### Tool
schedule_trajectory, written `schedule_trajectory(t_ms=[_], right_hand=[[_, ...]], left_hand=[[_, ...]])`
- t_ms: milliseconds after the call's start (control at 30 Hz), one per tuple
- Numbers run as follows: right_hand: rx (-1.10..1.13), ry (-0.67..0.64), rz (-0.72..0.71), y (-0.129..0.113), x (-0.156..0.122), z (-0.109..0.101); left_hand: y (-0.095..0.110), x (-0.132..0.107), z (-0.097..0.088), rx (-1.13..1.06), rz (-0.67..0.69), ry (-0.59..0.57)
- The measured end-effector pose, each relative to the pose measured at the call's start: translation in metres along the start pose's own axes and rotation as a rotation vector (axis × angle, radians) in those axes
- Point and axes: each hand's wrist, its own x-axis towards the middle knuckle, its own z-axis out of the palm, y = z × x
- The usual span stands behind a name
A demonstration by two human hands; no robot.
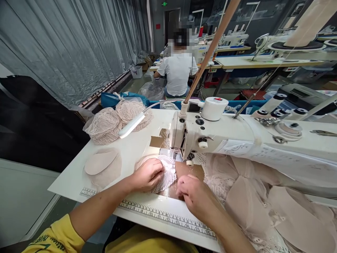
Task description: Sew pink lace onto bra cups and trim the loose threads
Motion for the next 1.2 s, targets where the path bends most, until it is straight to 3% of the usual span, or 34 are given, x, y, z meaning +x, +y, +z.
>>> schedule_trajectory(t_ms=[133,400,667,1033,1200], right_hand=[[0.128,0.014,0.042,0.0,-0.006,-0.004],[-0.309,0.107,0.031,0.0,-0.006,0.024],[-0.41,0.191,-0.066,0.009,-0.019,0.036],[-0.329,0.156,-0.071,0.008,-0.018,0.031],[-0.224,0.217,-0.083,0.015,-0.017,0.028]], left_hand=[[-0.002,0.0,-0.001,-0.027,-0.015,-0.014],[-0.002,-0.005,0.003,0.022,0.079,-0.005],[0.001,-0.006,0.007,0.219,0.234,-0.111],[0.0,-0.006,0.009,0.307,0.251,-0.146],[0.002,-0.005,0.009,0.295,0.235,-0.137]])
